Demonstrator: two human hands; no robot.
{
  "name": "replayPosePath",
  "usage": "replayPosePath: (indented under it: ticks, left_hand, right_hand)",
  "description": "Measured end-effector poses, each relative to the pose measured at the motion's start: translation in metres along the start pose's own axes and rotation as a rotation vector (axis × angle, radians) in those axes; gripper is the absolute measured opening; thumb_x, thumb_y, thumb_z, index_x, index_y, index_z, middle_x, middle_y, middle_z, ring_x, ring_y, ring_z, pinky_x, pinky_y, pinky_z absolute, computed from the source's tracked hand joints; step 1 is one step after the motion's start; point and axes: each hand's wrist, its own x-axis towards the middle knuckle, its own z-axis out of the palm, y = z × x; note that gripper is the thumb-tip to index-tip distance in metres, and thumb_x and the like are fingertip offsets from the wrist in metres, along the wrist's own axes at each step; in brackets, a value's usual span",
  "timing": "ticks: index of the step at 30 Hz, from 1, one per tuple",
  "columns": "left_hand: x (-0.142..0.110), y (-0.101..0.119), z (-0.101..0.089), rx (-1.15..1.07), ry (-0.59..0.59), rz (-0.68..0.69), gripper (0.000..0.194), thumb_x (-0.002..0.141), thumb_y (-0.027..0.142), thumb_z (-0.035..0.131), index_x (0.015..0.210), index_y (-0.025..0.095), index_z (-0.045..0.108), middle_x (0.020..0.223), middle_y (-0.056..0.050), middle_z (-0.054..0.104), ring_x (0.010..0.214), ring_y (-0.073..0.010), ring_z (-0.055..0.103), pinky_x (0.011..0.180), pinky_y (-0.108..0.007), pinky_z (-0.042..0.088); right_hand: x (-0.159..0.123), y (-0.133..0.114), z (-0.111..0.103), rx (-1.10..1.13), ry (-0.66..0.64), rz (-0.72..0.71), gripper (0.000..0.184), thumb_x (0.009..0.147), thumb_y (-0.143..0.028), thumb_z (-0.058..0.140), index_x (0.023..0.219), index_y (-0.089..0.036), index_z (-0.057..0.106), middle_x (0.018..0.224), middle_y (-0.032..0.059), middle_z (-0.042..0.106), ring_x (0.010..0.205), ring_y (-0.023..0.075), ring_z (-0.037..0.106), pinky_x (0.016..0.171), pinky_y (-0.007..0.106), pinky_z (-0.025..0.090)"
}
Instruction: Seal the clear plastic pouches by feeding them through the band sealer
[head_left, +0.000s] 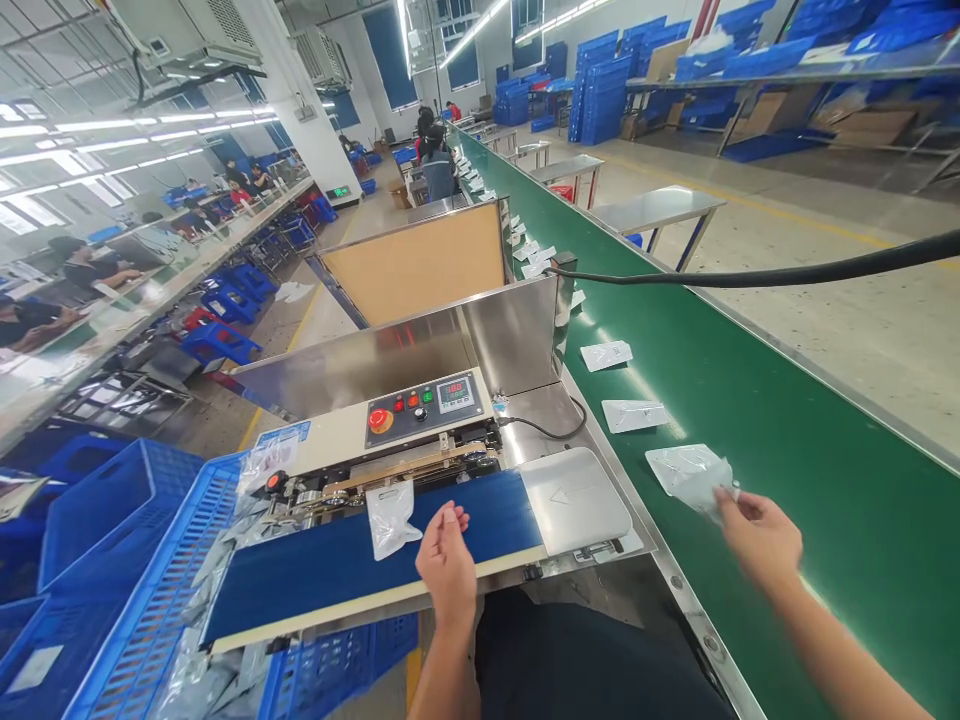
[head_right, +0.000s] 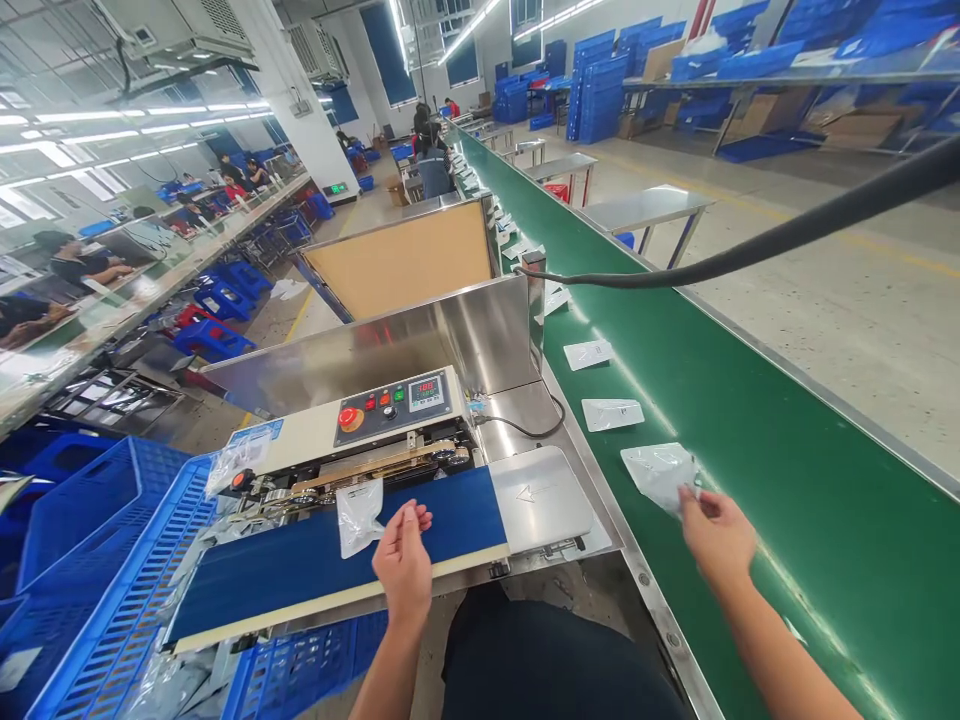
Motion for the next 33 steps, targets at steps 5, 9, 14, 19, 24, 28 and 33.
replayPosePath:
  ticks: [5, 9, 14, 19, 24, 28, 33]
  left_hand:
    - [-0.040, 0.027, 0.068, 0.010, -0.457, 0.091, 0.055, 0.093, 0.061, 0.076, 0.125, 0.017, 0.081, 0.119, -0.018, 0.082, 0.111, -0.0314, 0.079, 0.099, -0.045, 0.064]
    - [-0.051, 0.051, 0.099, 0.065, -0.702, 0.185, 0.049, 0.103, 0.058, 0.064, 0.124, 0.018, 0.083, 0.112, -0.014, 0.083, 0.103, -0.0287, 0.077, 0.090, -0.036, 0.061]
    - [-0.043, 0.053, 0.090, 0.180, -0.655, 0.191, 0.058, 0.110, 0.059, 0.049, 0.090, 0.016, 0.083, 0.078, -0.005, 0.076, 0.071, -0.0188, 0.063, 0.066, -0.027, 0.046]
    - [-0.046, 0.032, 0.082, 0.162, -0.630, 0.111, 0.060, 0.108, 0.064, 0.050, 0.094, 0.016, 0.083, 0.082, -0.006, 0.076, 0.074, -0.0210, 0.063, 0.068, -0.027, 0.045]
    - [-0.050, 0.024, 0.084, 0.185, -0.575, 0.068, 0.060, 0.105, 0.066, 0.051, 0.097, 0.017, 0.085, 0.080, -0.007, 0.076, 0.072, -0.0232, 0.062, 0.069, -0.029, 0.047]
    - [-0.039, 0.020, 0.081, 0.252, -0.514, 0.104, 0.058, 0.105, 0.063, 0.052, 0.076, 0.020, 0.078, 0.068, -0.006, 0.068, 0.064, -0.0201, 0.053, 0.063, -0.029, 0.040]
    - [-0.005, 0.006, 0.088, 0.235, -0.467, -0.098, 0.053, 0.090, 0.062, 0.070, 0.058, 0.020, 0.065, 0.056, 0.000, 0.054, 0.057, -0.0157, 0.042, 0.057, -0.027, 0.029]
  right_hand:
    - [-0.044, -0.100, 0.002, 0.370, -0.273, -0.125, 0.059, 0.075, -0.075, 0.076, 0.095, -0.020, 0.074, 0.082, 0.0075, 0.076, 0.068, 0.0217, 0.066, 0.067, 0.035, 0.056]
    - [-0.080, -0.151, 0.006, 0.547, -0.734, -0.290, 0.054, 0.072, -0.070, 0.086, 0.094, -0.021, 0.080, 0.080, 0.0053, 0.076, 0.067, 0.0193, 0.065, 0.065, 0.032, 0.057]
    - [-0.097, -0.147, 0.021, 0.705, -0.942, -0.043, 0.070, 0.069, -0.072, 0.090, 0.110, -0.016, 0.083, 0.085, 0.0088, 0.079, 0.069, 0.0200, 0.068, 0.068, 0.035, 0.060]
    - [-0.107, -0.144, 0.033, 0.641, -0.975, -0.041, 0.064, 0.068, -0.078, 0.087, 0.088, -0.018, 0.083, 0.076, 0.0074, 0.076, 0.065, 0.0194, 0.064, 0.064, 0.033, 0.057]
    - [-0.119, -0.155, 0.041, 0.619, -0.882, -0.076, 0.065, 0.073, -0.084, 0.079, 0.086, -0.020, 0.077, 0.078, 0.0067, 0.075, 0.067, 0.0214, 0.066, 0.065, 0.034, 0.058]
    - [-0.120, -0.150, 0.051, 0.581, -0.828, -0.067, 0.063, 0.077, -0.083, 0.075, 0.088, -0.021, 0.073, 0.079, 0.0064, 0.075, 0.062, 0.0209, 0.064, 0.060, 0.034, 0.055]
    - [-0.102, -0.151, 0.074, 0.487, -0.787, -0.012, 0.050, 0.078, -0.069, 0.076, 0.085, -0.020, 0.073, 0.062, 0.0025, 0.069, 0.055, 0.0187, 0.061, 0.056, 0.031, 0.050]
